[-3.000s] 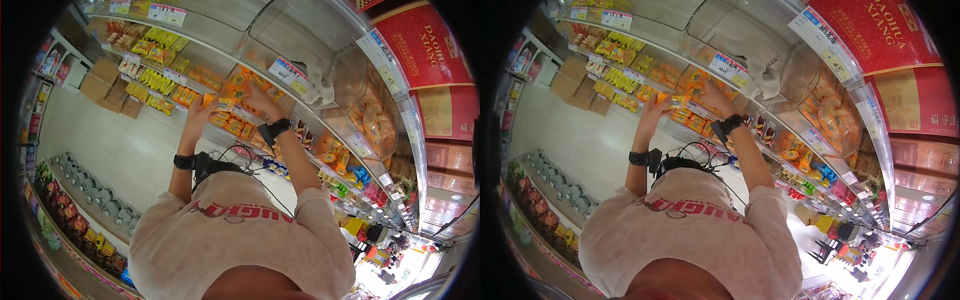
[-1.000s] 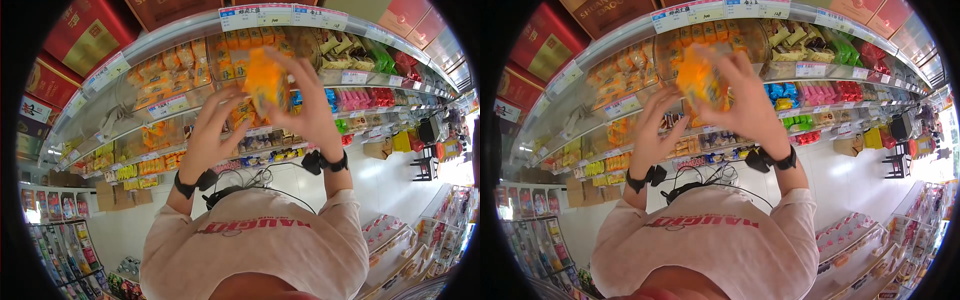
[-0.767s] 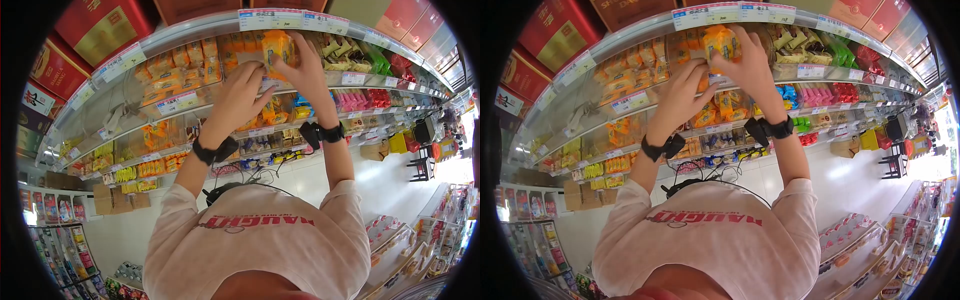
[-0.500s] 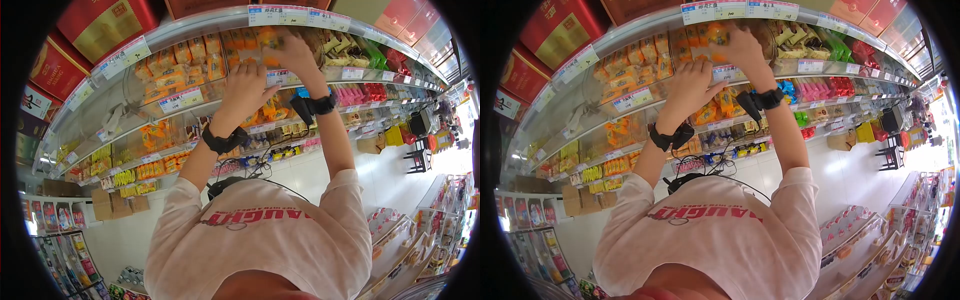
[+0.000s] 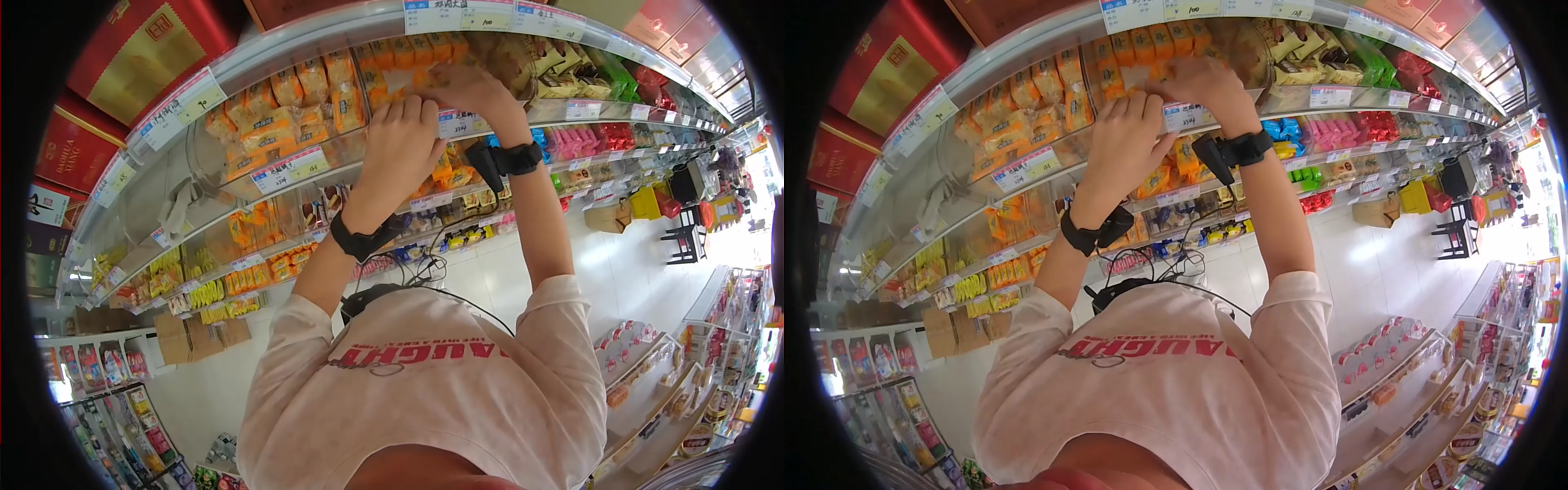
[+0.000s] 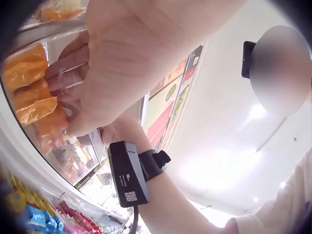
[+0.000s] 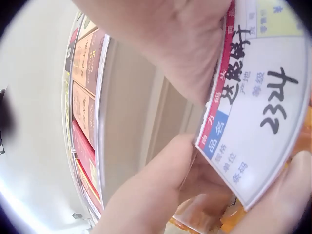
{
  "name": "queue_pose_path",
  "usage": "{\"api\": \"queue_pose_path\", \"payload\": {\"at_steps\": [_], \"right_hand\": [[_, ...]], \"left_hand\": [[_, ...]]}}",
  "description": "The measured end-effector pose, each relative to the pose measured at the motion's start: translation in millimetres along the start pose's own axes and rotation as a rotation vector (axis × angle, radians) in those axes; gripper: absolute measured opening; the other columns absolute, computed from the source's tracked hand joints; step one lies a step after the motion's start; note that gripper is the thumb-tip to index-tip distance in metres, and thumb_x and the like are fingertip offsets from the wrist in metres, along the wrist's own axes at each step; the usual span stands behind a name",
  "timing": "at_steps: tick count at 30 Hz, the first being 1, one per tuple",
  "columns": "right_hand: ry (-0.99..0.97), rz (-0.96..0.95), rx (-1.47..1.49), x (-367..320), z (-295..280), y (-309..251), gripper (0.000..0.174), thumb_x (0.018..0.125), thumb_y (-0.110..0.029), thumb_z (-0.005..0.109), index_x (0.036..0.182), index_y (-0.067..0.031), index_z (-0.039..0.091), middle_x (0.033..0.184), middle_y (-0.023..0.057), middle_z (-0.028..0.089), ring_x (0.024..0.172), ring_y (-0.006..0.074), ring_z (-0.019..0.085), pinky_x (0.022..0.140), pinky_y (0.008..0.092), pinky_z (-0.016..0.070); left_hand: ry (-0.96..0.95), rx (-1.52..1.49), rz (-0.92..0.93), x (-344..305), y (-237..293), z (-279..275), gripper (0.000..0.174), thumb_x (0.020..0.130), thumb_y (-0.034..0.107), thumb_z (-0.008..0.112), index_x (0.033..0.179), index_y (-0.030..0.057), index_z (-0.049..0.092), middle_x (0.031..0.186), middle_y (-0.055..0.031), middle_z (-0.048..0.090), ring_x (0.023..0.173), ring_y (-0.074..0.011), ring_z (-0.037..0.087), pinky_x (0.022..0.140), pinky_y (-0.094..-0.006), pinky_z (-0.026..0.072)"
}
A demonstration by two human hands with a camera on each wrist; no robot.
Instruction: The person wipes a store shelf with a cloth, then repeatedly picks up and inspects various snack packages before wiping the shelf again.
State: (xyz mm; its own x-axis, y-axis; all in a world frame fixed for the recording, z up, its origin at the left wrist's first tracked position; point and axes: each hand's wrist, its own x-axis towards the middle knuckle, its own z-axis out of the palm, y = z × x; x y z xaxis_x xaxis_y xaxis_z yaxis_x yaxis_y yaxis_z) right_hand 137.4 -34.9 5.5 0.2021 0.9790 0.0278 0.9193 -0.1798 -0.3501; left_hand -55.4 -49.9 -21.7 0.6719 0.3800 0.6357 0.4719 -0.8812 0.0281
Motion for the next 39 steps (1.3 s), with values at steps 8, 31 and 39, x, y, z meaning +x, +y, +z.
{"api": "queue_pose_path", "payload": {"at_steps": [8, 31, 39], "right_hand": [[0.23, 0.105, 0.002, -8, 6, -3, 0.053, 0.098, -0.055, 0.049, 0.115, -0.0119, 0.076, 0.1, 0.0185, 0.076, 0.105, 0.0419, 0.07, 0.096, 0.0501, 0.0544], [0.302, -0.106, 0.534, 16, 15, 32, 0.055, 0.108, -0.052, 0.038, 0.122, -0.0091, 0.07, 0.1, 0.0178, 0.073, 0.091, 0.0355, 0.069, 0.085, 0.0448, 0.0532], [0.365, -0.061, 0.071, 1, 15, 19, 0.032, 0.1, -0.038, 0.053, 0.115, -0.0185, 0.073, 0.115, 0.0158, 0.075, 0.106, 0.0418, 0.07, 0.094, 0.0518, 0.055]], "left_hand": [[-0.024, 0.046, -0.045, 1, 6, 0, 0.039, 0.078, 0.023, 0.083, 0.105, 0.0026, 0.064, 0.102, -0.0118, 0.066, 0.094, -0.03, 0.065, 0.089, -0.0421, 0.051], [-0.039, -0.046, -0.143, 3, 6, 6, 0.038, 0.073, 0.018, 0.084, 0.106, 0.0072, 0.068, 0.089, -0.0073, 0.069, 0.09, -0.0284, 0.066, 0.084, -0.0412, 0.051], [-0.003, -0.006, -0.145, -1, 7, 9, 0.043, 0.074, 0.02, 0.085, 0.111, 0.0064, 0.068, 0.1, -0.0081, 0.07, 0.098, -0.029, 0.066, 0.091, -0.0416, 0.0494]]}}
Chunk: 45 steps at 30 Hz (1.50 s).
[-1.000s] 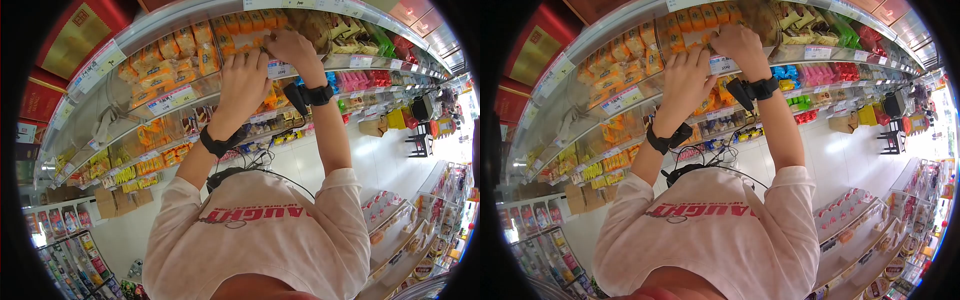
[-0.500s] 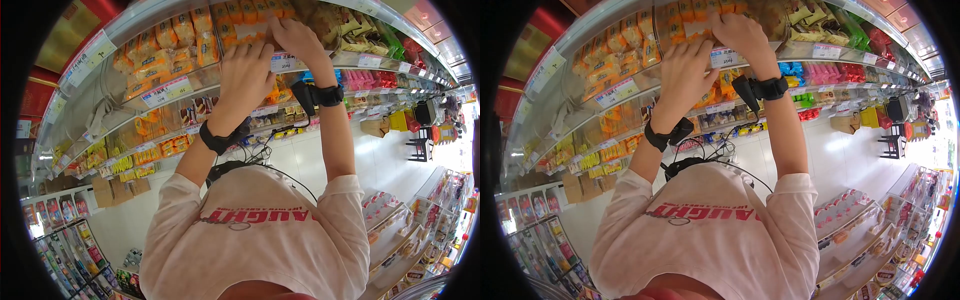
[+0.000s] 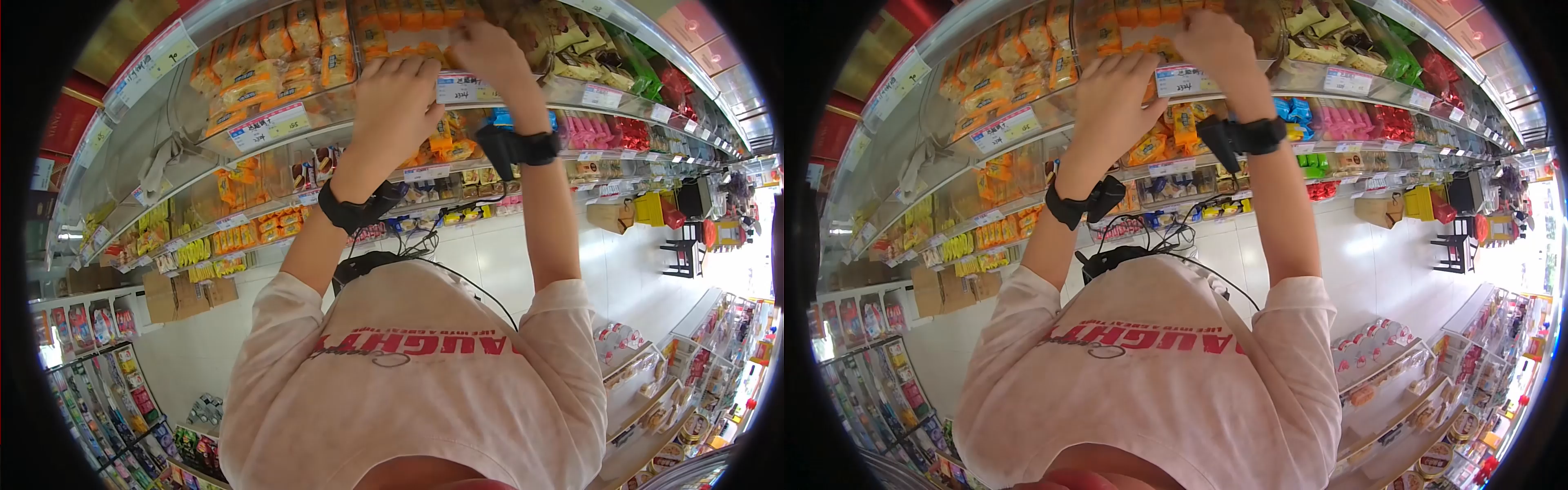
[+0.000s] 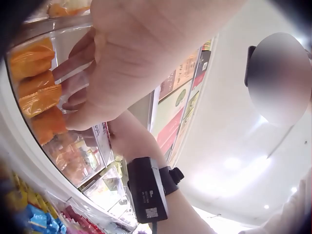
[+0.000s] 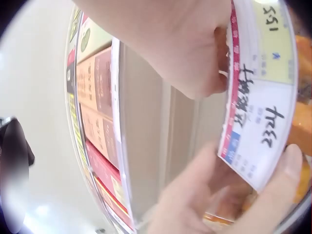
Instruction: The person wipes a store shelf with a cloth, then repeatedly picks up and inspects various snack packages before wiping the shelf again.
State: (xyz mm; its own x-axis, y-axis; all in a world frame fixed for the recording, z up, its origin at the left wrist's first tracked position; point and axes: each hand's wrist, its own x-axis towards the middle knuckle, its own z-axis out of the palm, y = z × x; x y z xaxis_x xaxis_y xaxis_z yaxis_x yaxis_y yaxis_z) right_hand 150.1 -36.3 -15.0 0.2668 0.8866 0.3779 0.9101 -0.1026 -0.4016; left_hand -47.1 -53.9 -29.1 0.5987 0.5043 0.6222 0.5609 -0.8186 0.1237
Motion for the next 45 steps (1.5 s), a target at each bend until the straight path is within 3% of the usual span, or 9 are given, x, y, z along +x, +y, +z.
{"api": "queue_pose_path", "payload": {"at_steps": [7, 10, 13, 16, 25, 29, 35, 38, 45], "right_hand": [[-0.251, -0.067, -0.008, 16, 9, 11, 0.034, 0.087, -0.038, 0.066, 0.11, -0.0164, 0.078, 0.114, 0.0155, 0.076, 0.108, 0.0375, 0.071, 0.096, 0.0449, 0.0553], [-0.312, -0.065, -0.048, 26, 14, 13, 0.032, 0.085, -0.034, 0.068, 0.108, -0.0137, 0.077, 0.115, 0.0158, 0.075, 0.109, 0.0355, 0.071, 0.095, 0.0439, 0.0552], [-0.348, -0.081, 0.023, 21, 4, 9, 0.043, 0.089, -0.039, 0.059, 0.119, -0.0123, 0.076, 0.123, 0.0218, 0.072, 0.116, 0.0444, 0.067, 0.1, 0.0542, 0.0533], [-0.344, -0.007, -0.149, 9, -8, -16, 0.05, 0.095, -0.048, 0.052, 0.133, -0.0215, 0.07, 0.131, 0.0175, 0.069, 0.122, 0.0359, 0.066, 0.104, 0.0461, 0.0523], [-0.432, -0.167, -0.033, 21, 6, 4, 0.054, 0.098, -0.056, 0.048, 0.135, -0.0227, 0.069, 0.132, 0.0126, 0.07, 0.12, 0.0378, 0.066, 0.103, 0.0444, 0.0509], [-0.467, -0.109, -0.084, 27, 5, 7, 0.059, 0.097, -0.059, 0.052, 0.129, -0.0125, 0.071, 0.118, 0.0167, 0.074, 0.11, 0.0367, 0.069, 0.097, 0.0412, 0.0508], [-0.447, -0.14, 0.125, 28, 13, 30, 0.061, 0.097, -0.057, 0.054, 0.124, -0.0051, 0.07, 0.113, 0.0167, 0.072, 0.104, 0.0322, 0.068, 0.094, 0.0394, 0.0493], [-0.436, -0.164, 0.148, 20, 3, 21, 0.053, 0.097, -0.05, 0.059, 0.123, -0.0053, 0.071, 0.107, 0.0125, 0.072, 0.097, 0.0249, 0.067, 0.091, 0.0342, 0.0487], [-0.445, 0.027, 0.084, 13, -7, 3, 0.046, 0.098, -0.046, 0.06, 0.122, -0.0084, 0.071, 0.103, 0.011, 0.072, 0.096, 0.0224, 0.067, 0.091, 0.0333, 0.0484]], "left_hand": [[0.034, 0.041, 0.06, -4, 2, -4, 0.051, 0.079, 0.021, 0.083, 0.124, 0.0057, 0.066, 0.122, -0.0115, 0.067, 0.113, -0.0308, 0.063, 0.101, -0.045, 0.0467], [0.131, -0.283, 0.049, -15, 9, -30, 0.047, 0.086, 0.017, 0.08, 0.129, 0.0054, 0.065, 0.133, -0.0115, 0.065, 0.116, -0.0279, 0.064, 0.104, -0.0422, 0.0471], [0.101, -0.46, -0.106, -44, 13, -74, 0.041, 0.093, 0.011, 0.075, 0.131, 0.0043, 0.065, 0.13, -0.009, 0.068, 0.11, -0.0217, 0.067, 0.099, -0.0366, 0.0509], [-0.187, -0.544, -0.356, -83, -11, -100, 0.036, 0.093, 0.008, 0.074, 0.128, 0.0024, 0.065, 0.11, -0.0093, 0.073, 0.101, -0.0214, 0.071, 0.089, -0.0328, 0.056], [-0.507, -0.458, -0.976, -242, -149, -88, 0.044, 0.097, 0.036, 0.073, 0.122, -0.0006, 0.068, 0.103, -0.0111, 0.073, 0.09, -0.0184, 0.071, 0.081, -0.031, 0.0573], [-0.315, -0.534, -1.124, -316, -241, -62, 0.045, 0.095, 0.038, 0.073, 0.12, 0.0007, 0.07, 0.101, -0.0125, 0.074, 0.085, -0.0182, 0.071, 0.069, -0.0342, 0.056], [-0.185, -0.196, -1.138, -351, -356, 8, 0.048, 0.093, 0.03, 0.072, 0.126, -0.0038, 0.065, 0.088, -0.0107, 0.072, 0.076, -0.0139, 0.07, 0.076, -0.0276, 0.0561], [-0.155, -0.212, -1.24, -342, -377, 36, 0.066, 0.086, 0.047, 0.078, 0.133, 0.0028, 0.065, 0.113, -0.0232, 0.074, 0.103, -0.0369, 0.072, 0.087, -0.0457, 0.056], [-0.188, -0.096, -0.989, -326, -376, 68, 0.071, 0.083, 0.044, 0.083, 0.135, 0.0011, 0.062, 0.126, -0.0266, 0.069, 0.118, -0.0432, 0.065, 0.097, -0.0511, 0.0531]]}}
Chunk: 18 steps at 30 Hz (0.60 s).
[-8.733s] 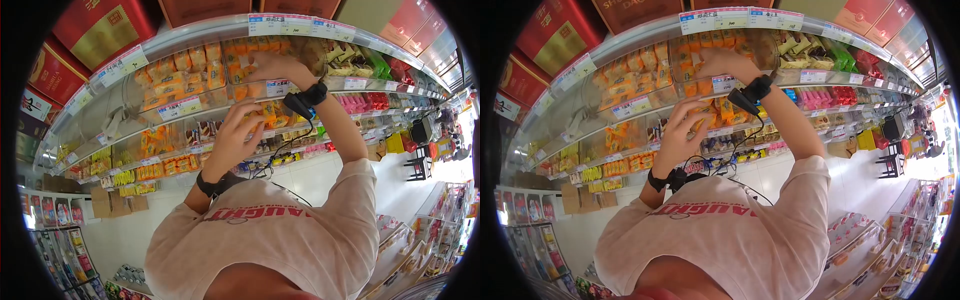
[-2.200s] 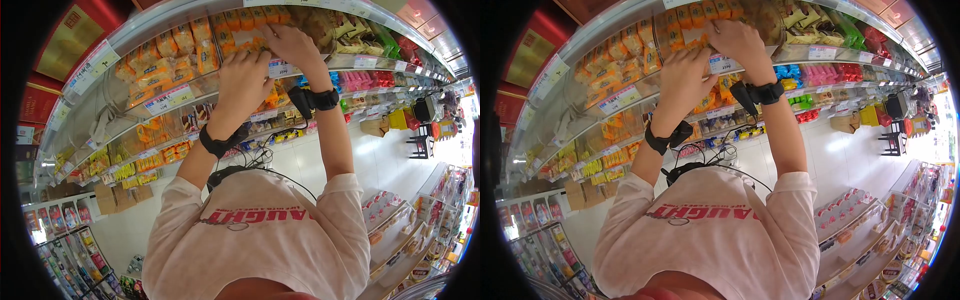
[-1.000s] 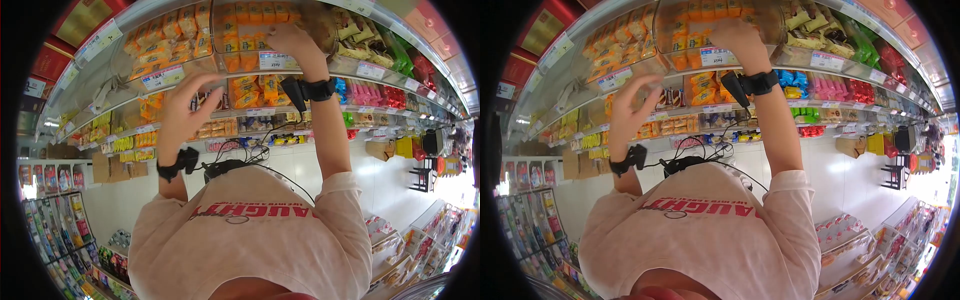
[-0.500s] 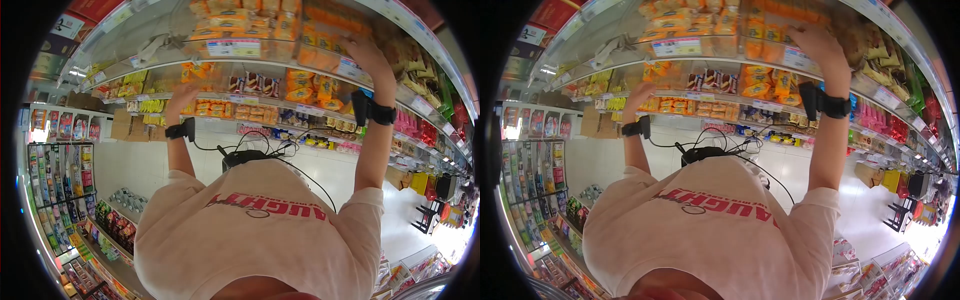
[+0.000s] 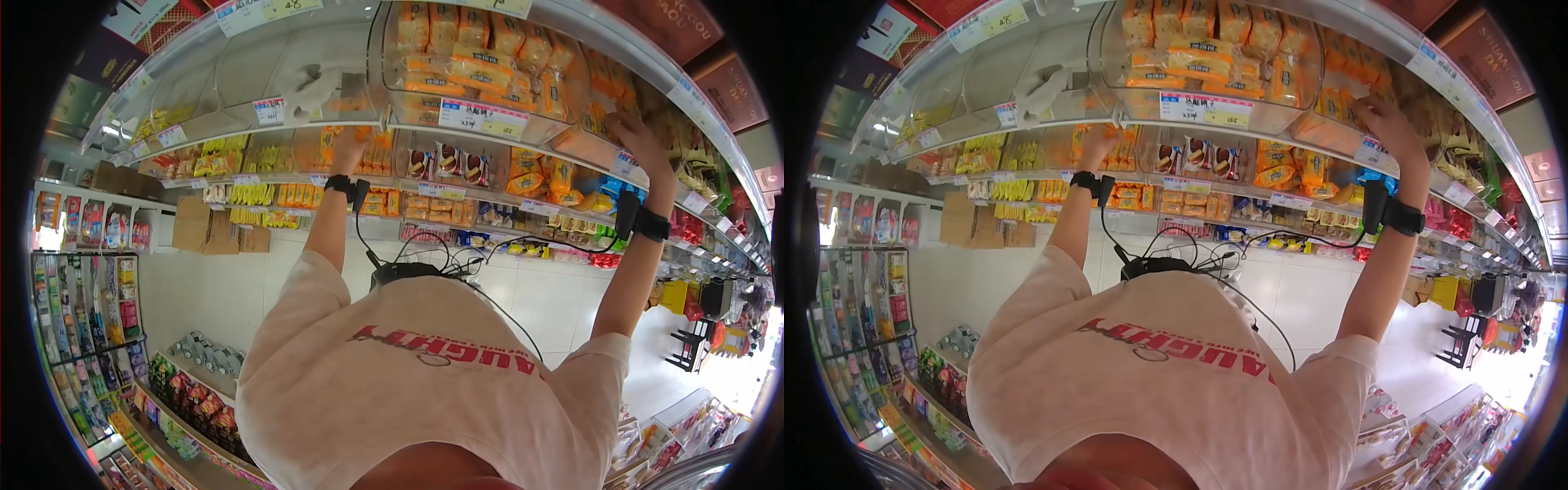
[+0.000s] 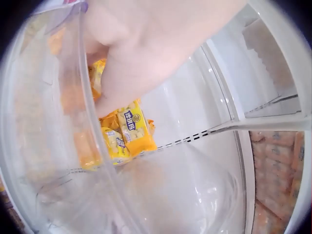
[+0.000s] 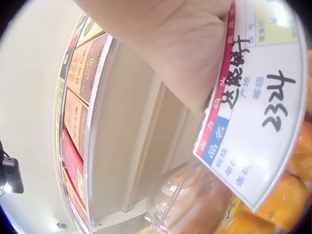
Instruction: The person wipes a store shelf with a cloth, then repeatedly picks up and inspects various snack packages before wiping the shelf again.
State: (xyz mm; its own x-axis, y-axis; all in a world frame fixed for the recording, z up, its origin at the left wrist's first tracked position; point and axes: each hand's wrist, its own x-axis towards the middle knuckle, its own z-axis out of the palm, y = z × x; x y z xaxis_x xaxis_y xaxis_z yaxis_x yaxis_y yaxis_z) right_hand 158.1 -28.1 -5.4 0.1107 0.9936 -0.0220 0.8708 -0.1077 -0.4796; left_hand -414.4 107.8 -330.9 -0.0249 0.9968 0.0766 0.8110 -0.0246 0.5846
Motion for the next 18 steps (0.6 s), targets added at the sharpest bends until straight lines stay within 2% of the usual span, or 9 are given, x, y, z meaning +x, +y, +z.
{"api": "queue_pose_path", "payload": {"at_steps": [1, 4, 7, 9, 11, 14, 17, 18], "right_hand": [[0.005, 0.003, -0.006, 1, 1, 3, 0.046, 0.098, -0.046, 0.06, 0.122, -0.0088, 0.071, 0.103, 0.011, 0.073, 0.096, 0.0225, 0.067, 0.09, 0.0334, 0.0486], [0.009, 0.032, 0.003, -5, -1, 0, 0.045, 0.097, -0.046, 0.06, 0.122, -0.01, 0.072, 0.104, 0.011, 0.073, 0.097, 0.0229, 0.068, 0.091, 0.0337, 0.0491], [0.102, 0.032, -0.029, -10, 2, -11, 0.044, 0.098, -0.046, 0.059, 0.121, -0.0103, 0.072, 0.106, 0.013, 0.074, 0.1, 0.0269, 0.07, 0.091, 0.0353, 0.0502], [0.15, 0.038, -0.065, -11, 1, -13, 0.045, 0.099, -0.045, 0.059, 0.124, -0.0097, 0.071, 0.114, 0.015, 0.073, 0.104, 0.0285, 0.071, 0.092, 0.0363, 0.0506], [0.138, 0.048, -0.101, -12, -1, -11, 0.049, 0.1, -0.046, 0.059, 0.129, -0.0085, 0.069, 0.128, 0.0172, 0.07, 0.108, 0.028, 0.07, 0.095, 0.0369, 0.0505], [0.313, -0.082, 0.0, -9, 4, -8, 0.039, 0.097, -0.039, 0.064, 0.119, -0.0075, 0.071, 0.114, 0.0195, 0.072, 0.105, 0.0401, 0.071, 0.092, 0.0409, 0.0521], [0.648, -0.373, -0.017, -9, 5, -16, 0.034, 0.095, -0.03, 0.069, 0.117, -0.0035, 0.071, 0.115, 0.0198, 0.072, 0.105, 0.0386, 0.071, 0.093, 0.0422, 0.0521], [0.636, -0.421, 0.032, -18, 5, -26, 0.033, 0.095, -0.027, 0.07, 0.116, -0.0028, 0.071, 0.115, 0.0195, 0.072, 0.106, 0.0379, 0.071, 0.093, 0.0423, 0.0526]], "left_hand": [[0.017, -0.04, 0.085, 0, 4, -2, 0.065, 0.083, 0.038, 0.084, 0.132, -0.0004, 0.062, 0.122, -0.0262, 0.07, 0.115, -0.0433, 0.066, 0.095, -0.0507, 0.0534], [-0.246, 0.064, -0.265, 2, 28, -23, 0.06, 0.085, 0.031, 0.082, 0.131, -0.0012, 0.061, 0.116, -0.0246, 0.071, 0.107, -0.0433, 0.068, 0.089, -0.0496, 0.0546], [0.004, -0.084, 0.084, 6, -38, -4, 0.059, 0.085, 0.035, 0.082, 0.129, -0.0007, 0.061, 0.108, -0.0214, 0.072, 0.096, -0.0391, 0.071, 0.084, -0.0471, 0.0556], [0.014, -0.259, 0.007, -28, -10, -48, 0.051, 0.086, 0.03, 0.085, 0.121, 0.0005, 0.061, 0.102, -0.0146, 0.071, 0.089, -0.0203, 0.071, 0.063, -0.0368, 0.0571], [-0.215, -0.523, -0.202, -76, 69, -131, 0.055, 0.087, 0.027, 0.085, 0.127, -0.0007, 0.057, 0.113, -0.0142, 0.069, 0.096, -0.0188, 0.069, 0.078, -0.0331, 0.0575], [-0.421, -0.641, -0.073, -117, 112, -183, 0.05, 0.091, 0.019, 0.081, 0.13, -0.0014, 0.057, 0.119, -0.0127, 0.068, 0.105, -0.0177, 0.067, 0.096, -0.0309, 0.052], [-0.562, -0.692, 0.148, -144, 152, -212, 0.048, 0.092, 0.014, 0.08, 0.135, 0.0033, 0.061, 0.119, -0.0059, 0.067, 0.109, -0.0151, 0.064, 0.095, -0.0298, 0.0513], [-0.547, -0.667, 0.244, -152, 167, -217, 0.05, 0.091, 0.012, 0.08, 0.136, 0.0034, 0.061, 0.12, -0.006, 0.067, 0.11, -0.0151, 0.064, 0.095, -0.0299, 0.051]]}}
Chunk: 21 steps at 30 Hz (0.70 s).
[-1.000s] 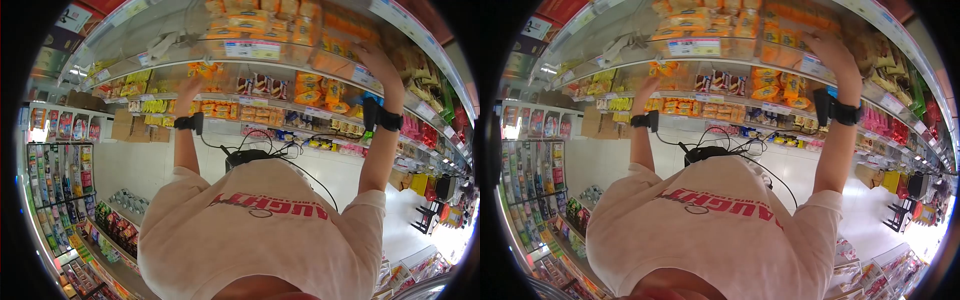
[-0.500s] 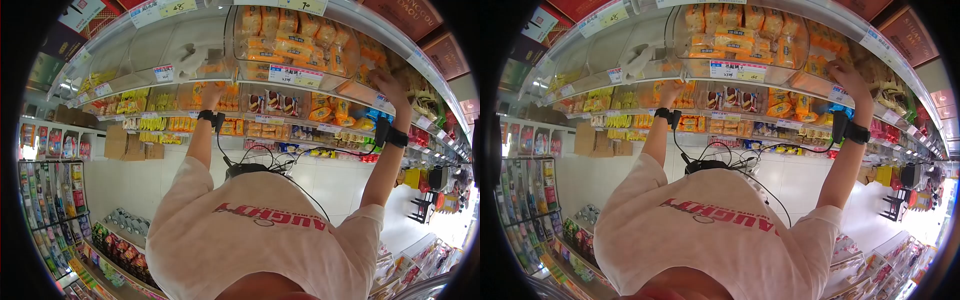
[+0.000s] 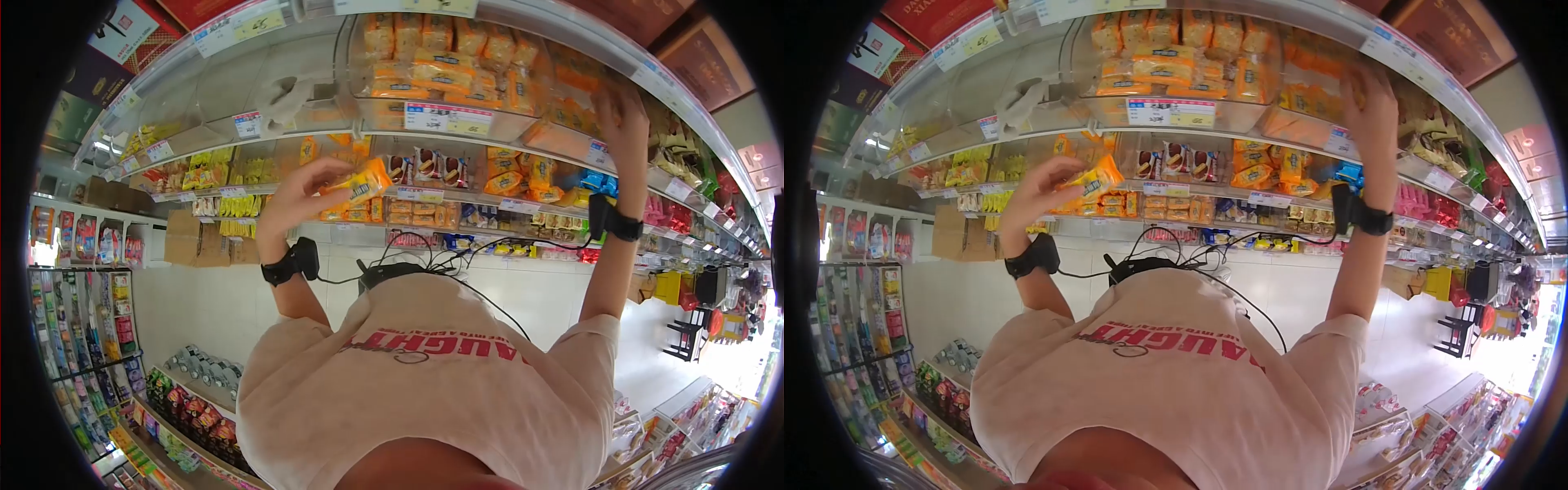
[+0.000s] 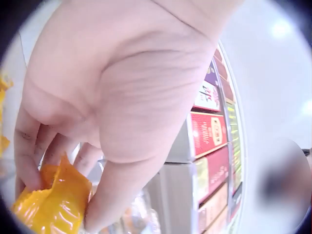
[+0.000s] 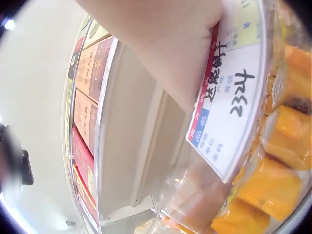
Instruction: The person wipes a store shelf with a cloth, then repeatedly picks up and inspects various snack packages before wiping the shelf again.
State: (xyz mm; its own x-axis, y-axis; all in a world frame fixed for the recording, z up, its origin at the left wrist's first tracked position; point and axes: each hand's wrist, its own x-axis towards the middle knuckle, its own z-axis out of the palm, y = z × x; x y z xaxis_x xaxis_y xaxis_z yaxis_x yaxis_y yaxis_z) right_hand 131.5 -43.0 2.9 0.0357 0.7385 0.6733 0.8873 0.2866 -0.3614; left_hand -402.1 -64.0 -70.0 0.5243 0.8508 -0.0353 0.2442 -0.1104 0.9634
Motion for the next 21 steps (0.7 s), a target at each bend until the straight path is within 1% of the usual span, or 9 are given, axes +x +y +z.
{"api": "queue_pose_path", "payload": {"at_steps": [2, 4, 6, 8, 11, 14, 15, 19, 21], "right_hand": [[0.009, -0.065, 0.114, -6, -15, -43, 0.029, 0.093, -0.021, 0.071, 0.115, -0.0014, 0.072, 0.116, 0.0188, 0.072, 0.107, 0.0367, 0.071, 0.092, 0.0426, 0.0535], [-0.143, -0.303, 0.317, -17, -30, -91, 0.028, 0.093, -0.015, 0.072, 0.118, -0.0021, 0.072, 0.118, 0.0167, 0.073, 0.104, 0.0343, 0.07, 0.09, 0.041, 0.055], [-0.395, -0.336, 0.612, -34, -41, -136, 0.034, 0.093, -0.011, 0.074, 0.125, -0.0035, 0.068, 0.124, 0.0156, 0.07, 0.108, 0.0287, 0.068, 0.094, 0.0398, 0.054], [-0.595, -0.328, 0.558, -47, -54, -145, 0.046, 0.09, -0.009, 0.076, 0.134, -0.0049, 0.064, 0.129, 0.0161, 0.068, 0.109, 0.0337, 0.068, 0.096, 0.0425, 0.0542], [-0.633, -0.106, 0.5, -53, -78, -135, 0.05, 0.088, -0.01, 0.078, 0.136, -0.0054, 0.064, 0.132, 0.016, 0.067, 0.11, 0.0365, 0.067, 0.099, 0.0448, 0.0532], [-0.446, -0.191, 0.509, -59, -97, -105, 0.049, 0.088, -0.009, 0.078, 0.135, -0.0048, 0.064, 0.131, 0.0151, 0.067, 0.113, 0.0349, 0.067, 0.1, 0.0444, 0.0534], [-0.43, -0.201, 0.514, -62, -101, -97, 0.049, 0.089, -0.008, 0.075, 0.136, -0.0067, 0.062, 0.128, 0.0158, 0.066, 0.109, 0.0349, 0.067, 0.09, 0.0386, 0.0565], [-0.165, -0.057, 0.373, -65, -121, -77, 0.052, 0.088, -0.006, 0.073, 0.138, -0.0067, 0.058, 0.126, 0.0184, 0.065, 0.106, 0.0375, 0.066, 0.088, 0.0422, 0.055], [-0.069, -0.049, 0.229, -63, -121, -57, 0.052, 0.089, -0.006, 0.072, 0.139, -0.0081, 0.057, 0.121, 0.0191, 0.064, 0.103, 0.0382, 0.066, 0.086, 0.0428, 0.0547]], "left_hand": [[-0.038, 0.098, 0.18, 3, 33, 21, 0.052, 0.09, 0.008, 0.079, 0.139, 0.0037, 0.06, 0.12, -0.0062, 0.068, 0.112, -0.015, 0.064, 0.096, -0.0302, 0.0504], [-0.04, 0.16, 0.219, 9, 67, 46, 0.058, 0.086, 0.006, 0.083, 0.14, 0.0051, 0.061, 0.122, -0.006, 0.068, 0.116, -0.0151, 0.063, 0.097, -0.031, 0.0495], [-0.031, 0.078, 0.317, 24, 87, 78, 0.06, 0.084, 0.004, 0.084, 0.139, 0.0057, 0.061, 0.122, -0.0058, 0.069, 0.116, -0.0159, 0.064, 0.096, -0.0312, 0.0493], [-0.031, 0.013, 0.367, 41, 108, 110, 0.065, 0.081, 0.004, 0.086, 0.139, 0.0061, 0.057, 0.123, -0.0061, 0.069, 0.115, -0.0163, 0.064, 0.095, -0.0321, 0.0496], [-0.012, 0.079, 0.449, 62, 136, 146, 0.069, 0.081, 0.008, 0.088, 0.14, 0.006, 0.052, 0.123, -0.0063, 0.07, 0.116, -0.0169, 0.065, 0.097, -0.033, 0.0496], [-0.022, 0.018, 0.523, 85, 147, 179, 0.068, 0.082, 0.011, 0.088, 0.141, 0.0066, 0.053, 0.122, -0.0062, 0.071, 0.116, -0.0183, 0.066, 0.097, -0.0343, 0.051], [-0.047, 0.028, 0.567, 92, 152, 190, 0.066, 0.084, 0.013, 0.087, 0.141, 0.0069, 0.052, 0.126, -0.0091, 0.069, 0.117, -0.0215, 0.066, 0.096, -0.0356, 0.0525], [0.183, 0.26, 0.704, 125, 182, 229, 0.06, 0.089, 0.02, 0.082, 0.14, 0.0047, 0.054, 0.136, -0.0167, 0.06, 0.119, -0.0289, 0.064, 0.095, -0.0415, 0.0539], [0.255, 0.519, 0.815, 156, 173, 238, 0.054, 0.092, 0.022, 0.08, 0.139, 0.0056, 0.058, 0.136, -0.014, 0.061, 0.117, -0.0292, 0.065, 0.094, -0.0401, 0.0537]]}}
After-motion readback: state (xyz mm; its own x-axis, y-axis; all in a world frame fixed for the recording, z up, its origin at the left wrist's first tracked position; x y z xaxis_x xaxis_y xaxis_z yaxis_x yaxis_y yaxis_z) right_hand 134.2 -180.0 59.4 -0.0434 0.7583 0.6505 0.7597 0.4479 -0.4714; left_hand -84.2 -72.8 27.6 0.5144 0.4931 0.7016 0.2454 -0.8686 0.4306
